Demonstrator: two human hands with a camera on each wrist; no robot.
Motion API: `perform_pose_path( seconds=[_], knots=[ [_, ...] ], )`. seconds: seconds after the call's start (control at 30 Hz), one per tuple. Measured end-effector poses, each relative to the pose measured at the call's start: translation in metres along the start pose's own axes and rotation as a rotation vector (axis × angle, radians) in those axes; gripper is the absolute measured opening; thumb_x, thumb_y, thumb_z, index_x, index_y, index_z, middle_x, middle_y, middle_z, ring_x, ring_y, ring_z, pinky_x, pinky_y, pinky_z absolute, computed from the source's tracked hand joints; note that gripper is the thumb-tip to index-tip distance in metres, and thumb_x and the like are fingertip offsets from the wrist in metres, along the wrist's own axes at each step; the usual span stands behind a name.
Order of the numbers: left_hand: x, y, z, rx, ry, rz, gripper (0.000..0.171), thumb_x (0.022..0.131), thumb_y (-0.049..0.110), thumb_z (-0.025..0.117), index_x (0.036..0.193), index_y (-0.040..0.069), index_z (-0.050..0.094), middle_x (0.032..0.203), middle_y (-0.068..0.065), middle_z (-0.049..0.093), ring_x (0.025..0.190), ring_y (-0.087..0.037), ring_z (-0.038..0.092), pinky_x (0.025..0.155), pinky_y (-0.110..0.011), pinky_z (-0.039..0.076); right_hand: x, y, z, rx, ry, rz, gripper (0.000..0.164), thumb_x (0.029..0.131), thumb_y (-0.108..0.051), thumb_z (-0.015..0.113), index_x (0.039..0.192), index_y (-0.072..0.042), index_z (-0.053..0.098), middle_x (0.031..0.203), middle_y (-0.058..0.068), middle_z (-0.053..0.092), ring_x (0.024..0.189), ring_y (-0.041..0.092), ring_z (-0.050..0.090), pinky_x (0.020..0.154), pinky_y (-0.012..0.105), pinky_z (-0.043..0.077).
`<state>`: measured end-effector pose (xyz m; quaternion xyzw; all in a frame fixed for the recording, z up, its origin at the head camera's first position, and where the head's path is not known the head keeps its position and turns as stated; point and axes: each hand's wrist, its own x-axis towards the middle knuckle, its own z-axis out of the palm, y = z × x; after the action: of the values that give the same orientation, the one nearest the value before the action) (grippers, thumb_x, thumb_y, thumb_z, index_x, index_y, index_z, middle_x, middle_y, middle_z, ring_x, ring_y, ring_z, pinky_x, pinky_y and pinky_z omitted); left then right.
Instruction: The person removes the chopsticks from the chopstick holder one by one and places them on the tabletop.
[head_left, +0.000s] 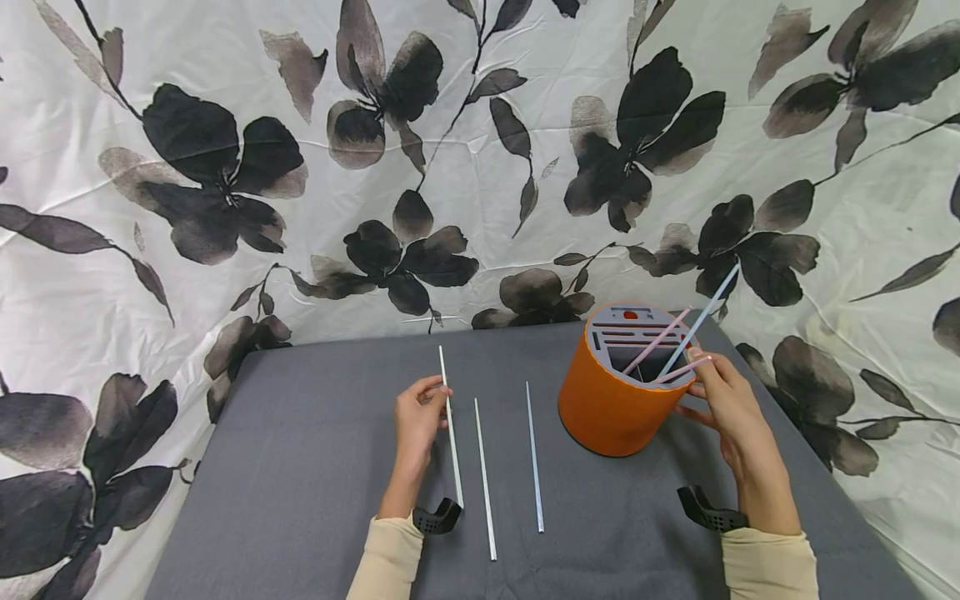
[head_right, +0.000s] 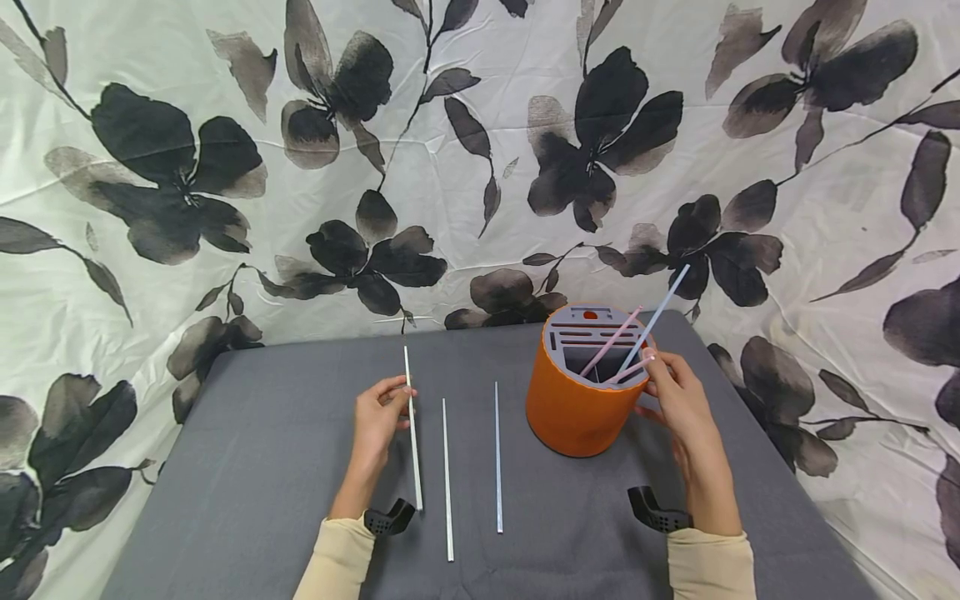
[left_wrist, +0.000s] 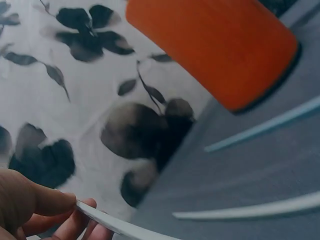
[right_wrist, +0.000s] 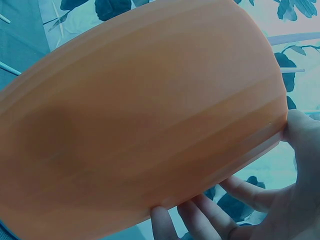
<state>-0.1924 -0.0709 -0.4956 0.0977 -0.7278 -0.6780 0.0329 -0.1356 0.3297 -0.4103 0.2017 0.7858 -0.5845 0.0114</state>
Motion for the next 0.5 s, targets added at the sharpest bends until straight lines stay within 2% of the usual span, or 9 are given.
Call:
perform_pose_path(
  seconds=[0.17, 0.27, 0.37, 0.5],
  knots=[
    [0.003, -0.027, 0.004, 0.071, 0.012, -0.036, 0.024, 0.099, 0.007, 0.069, 0.121, -0.001, 0.074, 0.096, -0.015, 0.079, 0.058, -0.007, 0.058, 0.045, -0.017, 0.051, 0.0, -0.001, 0.0, 0.004, 0.006, 0.005, 0.066, 0.1, -0.071, 0.046, 0.141, -0.018, 0.047, 0.147, 0.012, 0.042, 0.099, 0.005, 0.057, 0.076, 0.028, 0.065],
    [0.004, -0.038, 0.005, 0.111, 0.008, -0.048, 0.024, 0.098, 0.008, 0.07, 0.12, -0.001, 0.074, 0.094, -0.015, 0.079, 0.055, -0.004, 0.056, 0.044, -0.017, 0.051, 0.0, -0.001, 0.0, 0.008, 0.002, 0.009, 0.066, 0.101, -0.071, 0.046, 0.141, -0.019, 0.047, 0.146, 0.011, 0.042, 0.098, 0.004, 0.057, 0.076, 0.028, 0.065],
    [0.005, -0.044, 0.007, 0.162, 0.017, -0.043, 0.022, 0.097, 0.009, 0.071, 0.117, 0.0, 0.076, 0.094, -0.016, 0.079, 0.052, -0.004, 0.057, 0.044, -0.02, 0.053, 0.0, -0.001, 0.0, 0.012, -0.002, 0.012, 0.065, 0.101, -0.07, 0.046, 0.141, -0.019, 0.047, 0.146, 0.011, 0.043, 0.098, 0.004, 0.057, 0.077, 0.028, 0.065],
    [0.005, -0.049, 0.009, 0.25, 0.042, -0.003, 0.02, 0.097, 0.011, 0.072, 0.115, 0.001, 0.076, 0.094, -0.015, 0.079, 0.049, -0.005, 0.06, 0.044, -0.023, 0.055, 0.001, 0.0, 0.0, 0.013, 0.003, 0.007, 0.061, 0.101, -0.07, 0.046, 0.138, -0.022, 0.049, 0.144, 0.009, 0.044, 0.097, 0.002, 0.058, 0.076, 0.028, 0.065]
  ],
)
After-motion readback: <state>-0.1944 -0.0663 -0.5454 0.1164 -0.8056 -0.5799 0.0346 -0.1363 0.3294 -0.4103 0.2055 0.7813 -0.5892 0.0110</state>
